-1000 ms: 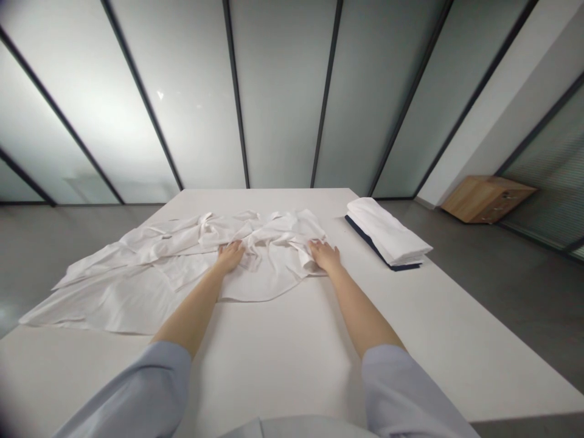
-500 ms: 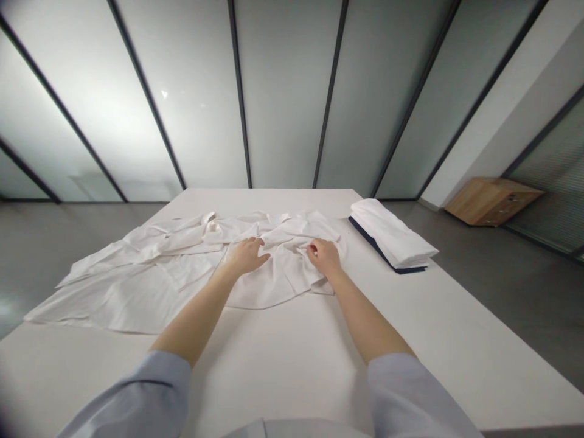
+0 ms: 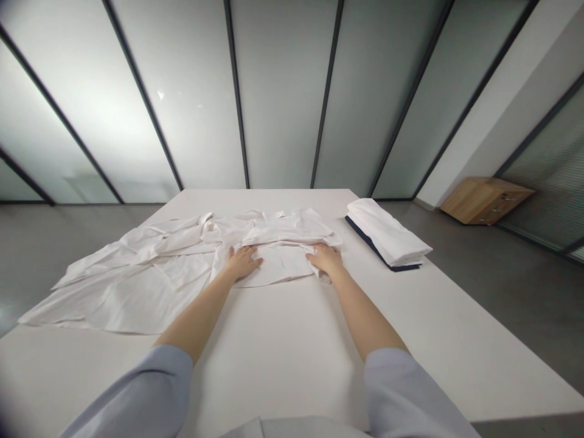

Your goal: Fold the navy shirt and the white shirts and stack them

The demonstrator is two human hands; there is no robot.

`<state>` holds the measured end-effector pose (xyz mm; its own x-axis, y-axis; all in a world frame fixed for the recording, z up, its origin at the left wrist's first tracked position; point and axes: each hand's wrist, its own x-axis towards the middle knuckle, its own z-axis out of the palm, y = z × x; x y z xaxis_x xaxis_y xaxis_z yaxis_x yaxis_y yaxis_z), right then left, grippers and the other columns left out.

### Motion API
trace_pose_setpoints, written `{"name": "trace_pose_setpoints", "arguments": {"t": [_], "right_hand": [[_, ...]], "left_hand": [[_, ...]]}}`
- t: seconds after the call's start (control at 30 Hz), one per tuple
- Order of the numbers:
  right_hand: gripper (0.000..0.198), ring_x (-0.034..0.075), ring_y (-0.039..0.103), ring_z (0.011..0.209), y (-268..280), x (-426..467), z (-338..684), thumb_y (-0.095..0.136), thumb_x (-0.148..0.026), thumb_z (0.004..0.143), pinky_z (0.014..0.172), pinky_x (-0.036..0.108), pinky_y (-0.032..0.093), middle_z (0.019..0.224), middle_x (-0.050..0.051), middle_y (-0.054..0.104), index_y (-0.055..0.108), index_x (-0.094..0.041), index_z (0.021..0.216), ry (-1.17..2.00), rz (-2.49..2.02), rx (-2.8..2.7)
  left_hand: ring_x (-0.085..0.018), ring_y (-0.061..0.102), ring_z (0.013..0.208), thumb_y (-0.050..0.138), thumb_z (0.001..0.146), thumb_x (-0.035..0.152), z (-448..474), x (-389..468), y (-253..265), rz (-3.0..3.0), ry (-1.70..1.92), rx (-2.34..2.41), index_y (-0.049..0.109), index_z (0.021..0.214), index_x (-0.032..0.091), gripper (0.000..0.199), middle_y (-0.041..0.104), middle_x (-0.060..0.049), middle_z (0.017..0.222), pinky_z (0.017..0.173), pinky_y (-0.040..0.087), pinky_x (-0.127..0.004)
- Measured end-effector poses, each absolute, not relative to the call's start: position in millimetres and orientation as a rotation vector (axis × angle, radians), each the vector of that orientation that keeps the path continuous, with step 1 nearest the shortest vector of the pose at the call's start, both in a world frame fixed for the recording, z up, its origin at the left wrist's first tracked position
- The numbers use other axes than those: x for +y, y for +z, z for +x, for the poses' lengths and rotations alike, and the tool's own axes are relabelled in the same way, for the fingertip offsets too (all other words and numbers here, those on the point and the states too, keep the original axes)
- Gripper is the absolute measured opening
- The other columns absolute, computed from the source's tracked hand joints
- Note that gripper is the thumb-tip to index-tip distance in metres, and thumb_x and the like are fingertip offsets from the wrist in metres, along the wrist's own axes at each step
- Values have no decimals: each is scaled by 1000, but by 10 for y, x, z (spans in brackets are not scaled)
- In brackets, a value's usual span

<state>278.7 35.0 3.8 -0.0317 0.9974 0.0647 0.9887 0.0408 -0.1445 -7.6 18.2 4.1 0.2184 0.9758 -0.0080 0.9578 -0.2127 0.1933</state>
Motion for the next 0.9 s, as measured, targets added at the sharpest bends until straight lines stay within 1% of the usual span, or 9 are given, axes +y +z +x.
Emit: {"name": "trace_pose_setpoints", "arguments": {"t": [0.2, 0.3, 0.37, 0.43, 0.53, 0.67, 0.77, 0.83, 0.9], "right_hand": [[45, 22, 52, 121, -81, 453, 3071, 49, -29, 85, 101, 32, 37, 134, 7, 57, 58, -19, 128, 320, -1892, -2086], [45, 21, 54, 119, -35, 462, 3204, 48, -23, 84, 97, 31, 40, 133, 6, 58, 59, -19, 127, 403, -1861, -2101], [41, 25, 56, 116, 40, 456, 3259, 52, -27, 83, 94, 36, 42, 128, 8, 62, 63, -22, 122, 337, -2060, -2036], [40, 29, 58, 111, 132, 438, 3265, 58, -32, 80, 91, 42, 42, 123, 10, 64, 65, -24, 119, 165, -2307, -1907], [38, 30, 58, 107, 262, 389, 3168, 56, -31, 81, 88, 43, 42, 117, 12, 66, 64, -23, 117, -99, -2343, -1846], [29, 27, 59, 101, 367, 313, 2882, 45, -28, 87, 83, 36, 42, 105, 12, 69, 68, -20, 104, -229, -2089, -1960], [28, 24, 60, 96, 344, 265, 2631, 42, -27, 89, 83, 32, 41, 99, 10, 69, 68, -20, 98, -173, -1934, -2119], [29, 23, 59, 100, 270, 235, 2498, 43, -32, 91, 85, 31, 41, 105, 10, 68, 67, -20, 102, -90, -1880, -2237], [35, 25, 55, 110, 169, 210, 2419, 44, -40, 91, 90, 34, 40, 118, 11, 63, 64, -20, 112, -36, -1889, -2304]], "left_hand": [[-28, 30, 139, 46, 88, 49, -168, 194, 92, 2320, 142, 1767, 43, 138, 23, 57, 36, -13, 150, 113, 9, -58], [-27, 30, 139, 52, 84, 49, -238, 208, 117, 2335, 142, 1679, 42, 139, 24, 61, 37, -11, 150, 114, 10, -54], [-27, 30, 139, 56, 81, 51, -281, 220, 124, 2348, 137, 1642, 43, 139, 25, 65, 36, -11, 151, 115, 11, -51], [-27, 30, 140, 57, 80, 51, -305, 226, 125, 2354, 122, 1622, 43, 140, 25, 67, 35, -10, 151, 115, 12, -50], [-28, 31, 139, 59, 79, 48, -291, 226, 131, 2370, 108, 1617, 44, 139, 24, 67, 36, -11, 151, 115, 12, -51], [-29, 41, 133, 58, 78, 49, -206, 215, 192, 2428, 91, 1646, 56, 128, 23, 56, 49, -11, 141, 114, 15, -52], [-28, 53, 121, 48, 85, 54, -126, 194, 280, 2429, 112, 1745, 64, 115, 22, 47, 64, -11, 123, 112, 19, -52], [-29, 58, 114, 45, 87, 53, -80, 171, 334, 2437, 119, 1818, 67, 107, 20, 45, 69, -12, 112, 110, 25, -50], [-30, 61, 108, 45, 87, 50, -44, 145, 368, 2430, 103, 1834, 70, 100, 19, 42, 71, -13, 106, 102, 37, -45]]}}
